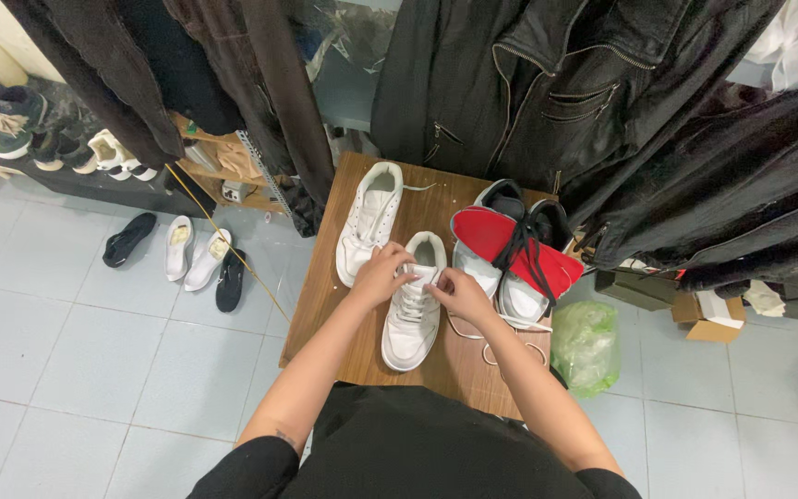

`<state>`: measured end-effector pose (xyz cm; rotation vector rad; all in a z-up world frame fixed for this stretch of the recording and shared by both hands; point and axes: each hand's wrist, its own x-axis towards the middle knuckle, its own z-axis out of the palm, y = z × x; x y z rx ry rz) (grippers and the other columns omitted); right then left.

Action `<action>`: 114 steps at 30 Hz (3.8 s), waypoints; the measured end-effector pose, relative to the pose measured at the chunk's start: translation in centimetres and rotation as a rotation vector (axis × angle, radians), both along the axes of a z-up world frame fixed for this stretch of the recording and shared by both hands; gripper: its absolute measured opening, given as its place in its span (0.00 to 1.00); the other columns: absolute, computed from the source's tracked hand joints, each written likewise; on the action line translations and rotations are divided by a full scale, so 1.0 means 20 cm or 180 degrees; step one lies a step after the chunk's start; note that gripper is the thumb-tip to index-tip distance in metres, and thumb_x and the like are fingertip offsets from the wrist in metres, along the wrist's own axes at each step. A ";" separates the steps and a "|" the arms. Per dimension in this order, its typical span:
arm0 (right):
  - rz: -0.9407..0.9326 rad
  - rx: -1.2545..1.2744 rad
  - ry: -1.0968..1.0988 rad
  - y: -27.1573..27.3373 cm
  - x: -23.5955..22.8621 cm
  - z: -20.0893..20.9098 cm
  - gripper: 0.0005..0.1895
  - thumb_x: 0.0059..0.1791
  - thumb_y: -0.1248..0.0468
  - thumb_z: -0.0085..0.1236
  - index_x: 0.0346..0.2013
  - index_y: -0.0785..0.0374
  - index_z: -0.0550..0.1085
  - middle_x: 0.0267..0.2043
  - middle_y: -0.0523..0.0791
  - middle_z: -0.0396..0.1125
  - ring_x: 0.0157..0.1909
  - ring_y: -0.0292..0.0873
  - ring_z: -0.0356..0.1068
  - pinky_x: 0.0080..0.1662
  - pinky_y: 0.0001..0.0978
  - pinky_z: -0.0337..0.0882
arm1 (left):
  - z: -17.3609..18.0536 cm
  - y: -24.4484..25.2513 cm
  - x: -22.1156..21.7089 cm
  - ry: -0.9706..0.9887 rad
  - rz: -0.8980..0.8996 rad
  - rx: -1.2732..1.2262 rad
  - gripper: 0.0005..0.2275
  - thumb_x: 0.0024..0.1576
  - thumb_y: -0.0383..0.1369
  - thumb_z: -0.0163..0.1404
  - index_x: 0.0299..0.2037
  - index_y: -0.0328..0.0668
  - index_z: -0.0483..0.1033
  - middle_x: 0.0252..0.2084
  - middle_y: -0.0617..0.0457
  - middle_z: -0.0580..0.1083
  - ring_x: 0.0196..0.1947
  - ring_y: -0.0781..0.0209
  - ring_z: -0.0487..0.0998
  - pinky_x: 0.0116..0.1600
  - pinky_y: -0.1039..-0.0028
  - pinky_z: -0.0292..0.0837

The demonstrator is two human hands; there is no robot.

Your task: The person laces a white sneaker by threading the laces through the eyelets on the upper part of the shoe.

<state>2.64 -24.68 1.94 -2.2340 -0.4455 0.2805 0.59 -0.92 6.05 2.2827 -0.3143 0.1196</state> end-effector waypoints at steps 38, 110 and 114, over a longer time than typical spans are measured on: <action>-0.0712 0.0186 -0.1447 -0.23 -0.49 0.64 0.11 0.59 0.64 0.45 0.34 0.63 0.69 0.34 0.48 0.62 0.37 0.48 0.63 0.41 0.36 0.64 | 0.38 0.12 -0.31 0.1468 -0.0680 -0.2002 0.12 0.65 0.37 0.49 0.38 0.37 0.78 0.31 0.62 0.72 0.30 0.74 0.66 0.37 0.81 0.64; -0.0098 0.0990 -0.1330 0.06 -0.20 -0.12 0.10 0.54 0.70 0.49 0.51 0.66 0.70 0.42 0.52 0.67 0.45 0.54 0.68 0.47 0.42 0.69 | -0.12 -0.21 -0.09 -0.0926 -0.0349 0.1459 0.02 0.50 0.36 0.59 0.29 0.51 0.82 0.36 0.59 0.72 0.46 0.57 0.70 0.50 0.61 0.60; 0.0361 0.0021 -0.1249 -0.02 -0.14 0.06 0.09 0.53 0.65 0.51 0.47 0.62 0.71 0.42 0.51 0.68 0.47 0.57 0.68 0.47 0.46 0.69 | -0.03 -0.14 -0.12 -0.0992 -0.0134 0.1547 0.02 0.52 0.35 0.57 0.29 0.51 0.81 0.36 0.59 0.72 0.46 0.57 0.71 0.49 0.61 0.61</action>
